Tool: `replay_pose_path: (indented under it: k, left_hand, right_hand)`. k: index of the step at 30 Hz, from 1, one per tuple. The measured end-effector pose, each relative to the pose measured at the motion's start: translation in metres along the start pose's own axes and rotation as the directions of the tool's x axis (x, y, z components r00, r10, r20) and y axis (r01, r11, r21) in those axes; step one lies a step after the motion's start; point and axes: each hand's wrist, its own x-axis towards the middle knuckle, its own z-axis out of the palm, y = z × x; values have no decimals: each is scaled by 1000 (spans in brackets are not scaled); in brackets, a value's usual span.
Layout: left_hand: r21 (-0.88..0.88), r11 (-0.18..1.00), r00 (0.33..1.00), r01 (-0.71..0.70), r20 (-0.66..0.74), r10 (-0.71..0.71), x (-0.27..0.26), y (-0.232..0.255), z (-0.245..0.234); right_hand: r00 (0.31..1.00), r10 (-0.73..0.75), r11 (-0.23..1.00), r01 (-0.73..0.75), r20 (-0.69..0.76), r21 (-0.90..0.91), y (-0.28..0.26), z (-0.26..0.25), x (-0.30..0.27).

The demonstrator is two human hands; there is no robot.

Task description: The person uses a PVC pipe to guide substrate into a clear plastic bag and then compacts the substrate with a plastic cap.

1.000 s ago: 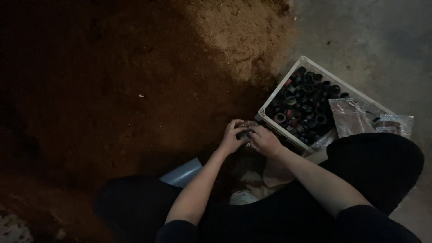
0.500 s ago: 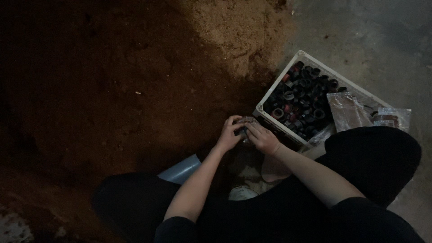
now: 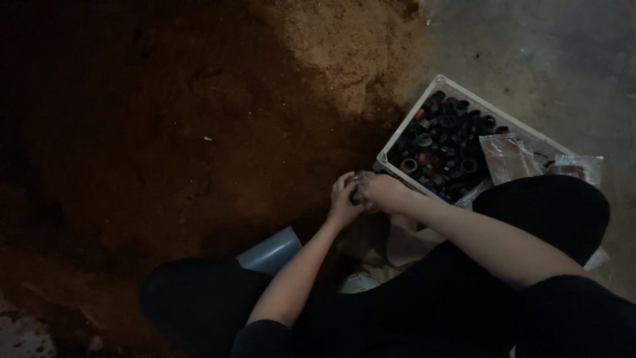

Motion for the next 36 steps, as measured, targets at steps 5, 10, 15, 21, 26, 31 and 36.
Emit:
replay_pose_path:
  k: [5,10,15,21,26,31,36]
  left_hand:
    - [-268,948,985,170,52,-162,0,-14,7]
    - [-321,928,981,191,84,-173,5,-17,3]
    - [-344,921,983,181,58,-172,6,-32,10]
    - [-233,967,994,108,29,-104,1,-26,9]
    - [-235,961,989,148,44,-141,4,-16,4]
    - [-252,958,990,138,67,-125,7,-36,9]
    - [-270,957,994,109,45,-101,8,-41,12]
  right_hand:
    - [998,19,1000,-20,-53,-9,0,-5,9]
    - [1000,-12,998,11,-20,-69,0,-12,5]
    - [985,44,994,-59,-166,-86,-7,45,9]
    - [949,226,971,-238,-220,-33,-13,79,23]
    - [946,322,945,-320,-27,69,-13,72,20]
    - [947,316,932,-322,62,169,-4,10,7]
    - [997,14,991,-24,77,134,8,5,9]
